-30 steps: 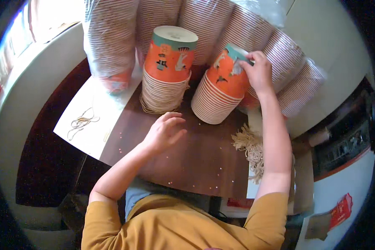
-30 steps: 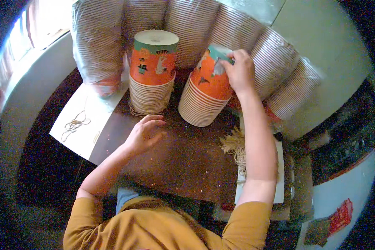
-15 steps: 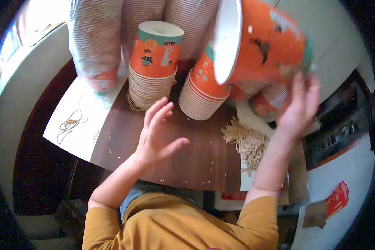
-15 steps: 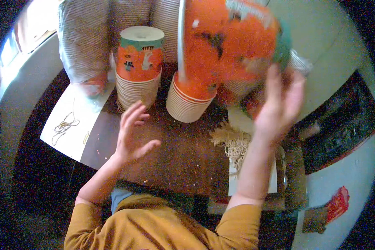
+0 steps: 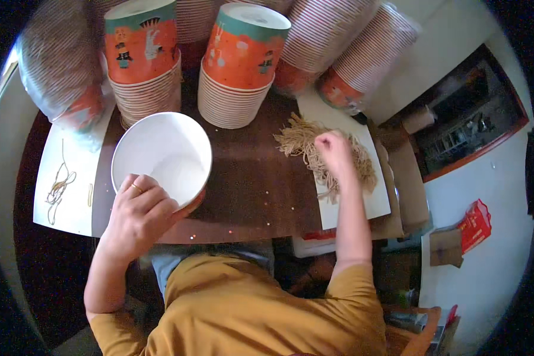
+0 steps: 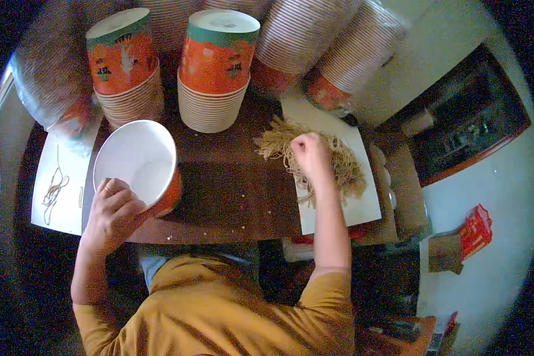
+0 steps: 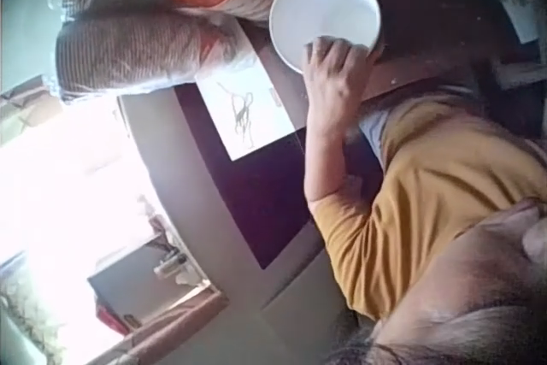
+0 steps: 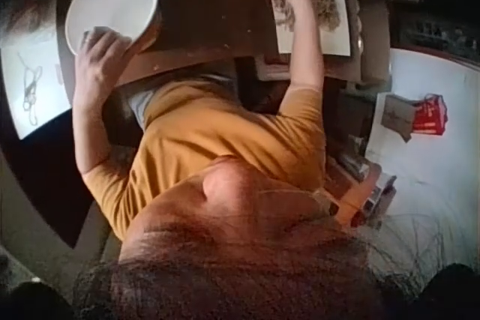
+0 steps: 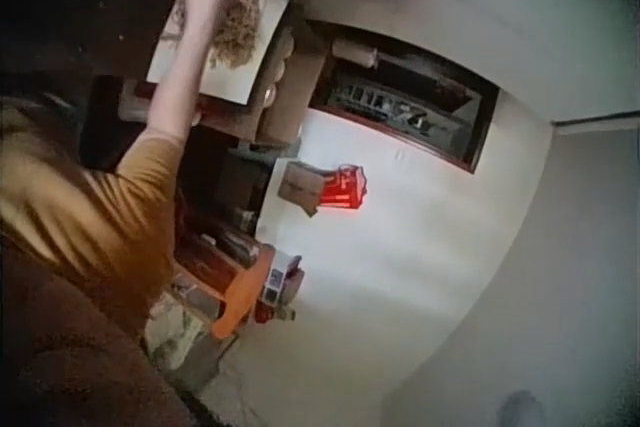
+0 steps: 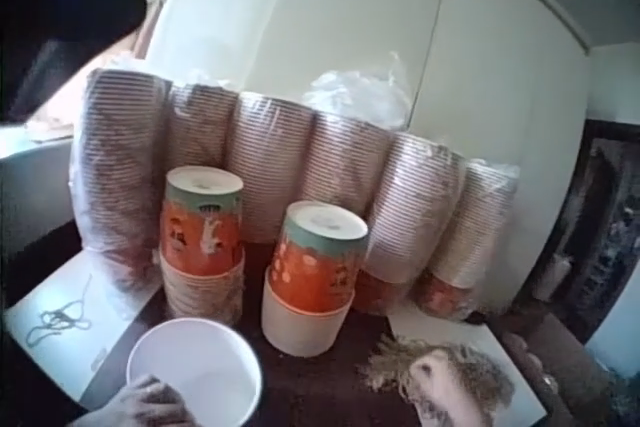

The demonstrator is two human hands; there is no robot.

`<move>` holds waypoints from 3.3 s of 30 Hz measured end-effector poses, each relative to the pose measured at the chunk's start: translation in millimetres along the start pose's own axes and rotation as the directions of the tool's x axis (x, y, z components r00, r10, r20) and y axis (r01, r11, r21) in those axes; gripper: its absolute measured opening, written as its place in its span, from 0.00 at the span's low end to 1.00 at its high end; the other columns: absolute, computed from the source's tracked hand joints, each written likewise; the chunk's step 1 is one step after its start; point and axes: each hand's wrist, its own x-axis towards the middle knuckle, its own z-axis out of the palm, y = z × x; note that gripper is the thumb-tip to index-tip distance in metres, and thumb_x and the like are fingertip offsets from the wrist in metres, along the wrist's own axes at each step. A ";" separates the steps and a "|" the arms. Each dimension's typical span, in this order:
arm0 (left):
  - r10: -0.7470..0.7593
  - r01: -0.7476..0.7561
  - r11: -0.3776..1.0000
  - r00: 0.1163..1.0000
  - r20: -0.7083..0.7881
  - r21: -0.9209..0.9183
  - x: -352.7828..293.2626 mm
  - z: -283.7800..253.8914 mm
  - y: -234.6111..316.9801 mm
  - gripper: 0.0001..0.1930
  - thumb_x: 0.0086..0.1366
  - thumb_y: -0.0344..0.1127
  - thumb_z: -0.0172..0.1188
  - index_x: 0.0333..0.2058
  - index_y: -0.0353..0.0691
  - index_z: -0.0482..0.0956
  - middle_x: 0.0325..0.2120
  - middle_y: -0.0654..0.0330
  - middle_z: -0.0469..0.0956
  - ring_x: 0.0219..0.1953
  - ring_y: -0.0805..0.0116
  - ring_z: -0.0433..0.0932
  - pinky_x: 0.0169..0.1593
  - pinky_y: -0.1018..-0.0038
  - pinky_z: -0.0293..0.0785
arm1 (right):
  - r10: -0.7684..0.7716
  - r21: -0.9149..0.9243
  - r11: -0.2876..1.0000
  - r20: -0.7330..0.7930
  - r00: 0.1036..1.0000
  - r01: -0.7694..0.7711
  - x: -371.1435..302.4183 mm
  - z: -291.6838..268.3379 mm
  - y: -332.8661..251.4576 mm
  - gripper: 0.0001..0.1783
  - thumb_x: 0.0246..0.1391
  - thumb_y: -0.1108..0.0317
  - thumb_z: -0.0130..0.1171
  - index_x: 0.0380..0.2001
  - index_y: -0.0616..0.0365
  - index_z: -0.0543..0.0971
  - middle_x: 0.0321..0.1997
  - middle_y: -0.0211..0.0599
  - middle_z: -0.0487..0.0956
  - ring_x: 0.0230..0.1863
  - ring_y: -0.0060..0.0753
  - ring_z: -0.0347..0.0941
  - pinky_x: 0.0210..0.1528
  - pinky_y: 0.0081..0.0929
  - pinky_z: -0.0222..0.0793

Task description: The person threads a string through pre-punched holes in the rim of paper buckets to create handles.

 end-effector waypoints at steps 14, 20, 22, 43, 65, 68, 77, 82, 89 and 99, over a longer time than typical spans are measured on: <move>0.027 -0.024 0.997 0.999 0.044 -0.074 -1.2 -7.4 0.3 0.15 0.42 0.39 0.68 0.31 0.44 0.78 0.35 0.62 0.75 0.43 0.60 0.74 0.47 0.61 0.68 | -0.143 -0.386 0.847 0.497 0.856 0.366 42.6 13.5 24.7 0.15 0.48 0.67 0.58 0.42 0.56 0.79 0.51 0.45 0.72 0.57 0.48 0.63 0.56 0.44 0.63; -0.070 0.052 0.976 0.994 -0.079 -0.211 5.5 -23.4 -5.6 0.14 0.44 0.31 0.68 0.33 0.42 0.79 0.37 0.57 0.76 0.39 0.56 0.76 0.44 0.61 0.71 | -0.364 -0.034 0.932 -0.089 0.927 0.362 62.9 -26.4 -20.5 0.03 0.49 0.73 0.61 0.28 0.58 0.81 0.30 0.35 0.77 0.36 0.36 0.74 0.42 0.31 0.69; -0.223 0.178 0.930 0.969 -0.109 -0.320 14.6 -24.7 -2.6 0.14 0.44 0.27 0.67 0.33 0.40 0.79 0.36 0.54 0.77 0.38 0.55 0.77 0.42 0.64 0.73 | -0.305 0.266 0.903 -0.156 0.939 0.337 70.2 -44.8 -58.1 0.03 0.47 0.77 0.63 0.28 0.61 0.79 0.29 0.32 0.76 0.32 0.25 0.72 0.38 0.20 0.68; -0.537 0.426 0.712 0.842 -0.043 -0.558 44.7 -24.1 2.5 0.06 0.58 0.30 0.60 0.31 0.32 0.80 0.22 0.53 0.78 0.23 0.70 0.79 0.29 0.74 0.74 | -0.536 0.815 0.565 0.247 0.808 0.126 47.0 -1.3 -225.2 0.11 0.48 0.82 0.56 0.37 0.64 0.74 0.40 0.40 0.77 0.39 0.29 0.76 0.44 0.25 0.72; -0.393 0.320 0.833 0.916 -0.077 -0.452 21.8 -43.5 -3.6 0.07 0.54 0.25 0.63 0.33 0.34 0.79 0.24 0.57 0.77 0.26 0.69 0.78 0.32 0.75 0.75 | -0.746 0.630 0.531 0.030 0.665 0.567 23.1 6.2 -260.1 0.04 0.49 0.74 0.61 0.28 0.61 0.76 0.28 0.39 0.77 0.31 0.33 0.76 0.33 0.28 0.70; -0.389 0.317 0.842 0.917 -0.083 -0.437 11.1 -42.9 -13.6 0.08 0.52 0.24 0.63 0.34 0.35 0.79 0.26 0.57 0.77 0.27 0.68 0.78 0.32 0.74 0.75 | -0.674 0.689 0.635 0.273 0.686 0.350 25.3 11.7 -262.0 0.05 0.51 0.72 0.61 0.30 0.61 0.78 0.28 0.29 0.76 0.29 0.16 0.69 0.28 0.18 0.63; -0.698 0.631 0.678 0.714 -0.060 -0.378 -47.0 -12.9 -41.8 0.11 0.56 0.24 0.60 0.39 0.36 0.80 0.26 0.60 0.76 0.28 0.74 0.74 0.33 0.78 0.71 | -0.424 0.540 0.841 0.698 0.577 -0.035 38.8 76.1 -270.2 0.09 0.53 0.67 0.57 0.28 0.64 0.78 0.25 0.32 0.78 0.28 0.19 0.72 0.32 0.23 0.69; -0.693 0.630 0.663 0.721 -0.013 -0.404 -44.6 -11.0 -38.9 0.10 0.57 0.25 0.60 0.39 0.36 0.81 0.28 0.58 0.79 0.28 0.73 0.76 0.33 0.78 0.72 | -0.448 0.542 0.840 0.667 0.596 0.026 37.3 79.8 -281.7 0.09 0.52 0.68 0.57 0.27 0.65 0.78 0.24 0.35 0.79 0.27 0.22 0.73 0.31 0.25 0.69; -0.686 0.626 0.669 0.728 -0.009 -0.401 -44.9 -10.0 -40.6 0.10 0.56 0.25 0.60 0.39 0.35 0.81 0.29 0.56 0.80 0.27 0.71 0.77 0.32 0.76 0.73 | -0.426 0.514 0.857 0.675 0.602 0.031 37.2 86.4 -283.1 0.09 0.52 0.68 0.57 0.27 0.64 0.78 0.24 0.36 0.79 0.27 0.22 0.74 0.30 0.26 0.69; -0.676 0.637 0.690 0.737 0.008 -0.343 -38.2 -13.4 -38.9 0.10 0.57 0.26 0.60 0.39 0.34 0.81 0.29 0.54 0.79 0.28 0.67 0.79 0.31 0.75 0.75 | -0.453 0.536 0.843 0.665 0.594 0.043 35.0 88.4 -289.4 0.08 0.52 0.68 0.57 0.28 0.64 0.78 0.24 0.36 0.79 0.27 0.21 0.74 0.31 0.26 0.69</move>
